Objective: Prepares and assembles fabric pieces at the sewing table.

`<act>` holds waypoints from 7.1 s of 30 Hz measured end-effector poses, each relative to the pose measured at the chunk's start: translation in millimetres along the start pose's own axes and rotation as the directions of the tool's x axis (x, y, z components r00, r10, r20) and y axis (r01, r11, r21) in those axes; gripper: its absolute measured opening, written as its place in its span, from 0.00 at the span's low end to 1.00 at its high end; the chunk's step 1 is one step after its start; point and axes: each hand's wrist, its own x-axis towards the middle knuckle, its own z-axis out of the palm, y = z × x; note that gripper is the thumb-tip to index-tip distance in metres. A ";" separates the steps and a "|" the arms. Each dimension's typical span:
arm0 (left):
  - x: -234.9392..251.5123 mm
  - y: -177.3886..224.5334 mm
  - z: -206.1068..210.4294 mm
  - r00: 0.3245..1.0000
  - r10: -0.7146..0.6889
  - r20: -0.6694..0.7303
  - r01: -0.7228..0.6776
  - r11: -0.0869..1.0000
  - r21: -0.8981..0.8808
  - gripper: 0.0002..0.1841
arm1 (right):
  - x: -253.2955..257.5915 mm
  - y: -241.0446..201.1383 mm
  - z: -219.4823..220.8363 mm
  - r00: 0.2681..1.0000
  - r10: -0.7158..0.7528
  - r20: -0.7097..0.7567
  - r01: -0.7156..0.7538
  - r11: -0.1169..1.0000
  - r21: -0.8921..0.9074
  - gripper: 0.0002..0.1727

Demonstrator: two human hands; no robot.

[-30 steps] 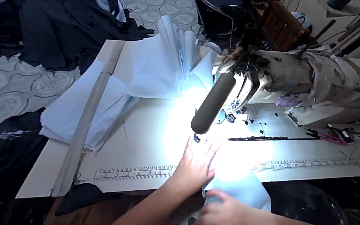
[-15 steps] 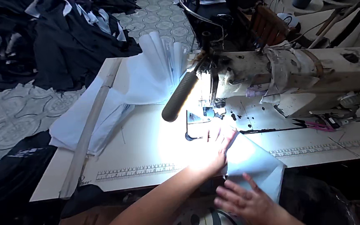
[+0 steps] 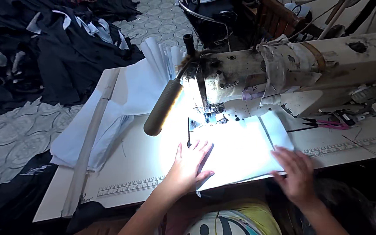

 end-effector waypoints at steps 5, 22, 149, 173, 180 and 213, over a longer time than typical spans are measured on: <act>-9.4 -8.6 -0.4 0.988 0.073 -0.135 -0.065 0.996 0.065 0.28 | 20.3 27.3 -39.0 0.926 0.377 0.015 -0.375 0.917 0.136 0.28; 33.6 7.1 27.6 0.818 0.433 -0.377 -0.419 0.899 0.123 0.08 | 19.2 -19.4 -33.6 0.874 -0.225 0.430 -0.068 0.820 0.568 0.20; 42.7 -21.8 3.7 0.930 0.007 -0.368 0.047 0.989 0.138 0.13 | 49.8 7.7 -25.7 0.770 0.347 0.536 -0.613 0.634 0.471 0.27; 37.7 -18.2 1.9 0.970 0.030 -0.240 -0.006 0.995 0.100 0.27 | 90.0 40.7 7.3 0.906 0.174 0.387 -0.289 0.921 0.262 0.13; 48.7 -17.9 -2.1 0.984 -0.006 -0.179 0.020 0.997 0.077 0.29 | 96.1 42.4 6.9 0.892 0.191 0.409 -0.303 0.926 0.227 0.13; 52.7 3.2 2.6 0.823 0.498 -0.272 -0.468 0.867 0.171 0.36 | -3.4 38.7 -14.5 0.990 0.084 0.113 -0.117 0.937 0.330 0.13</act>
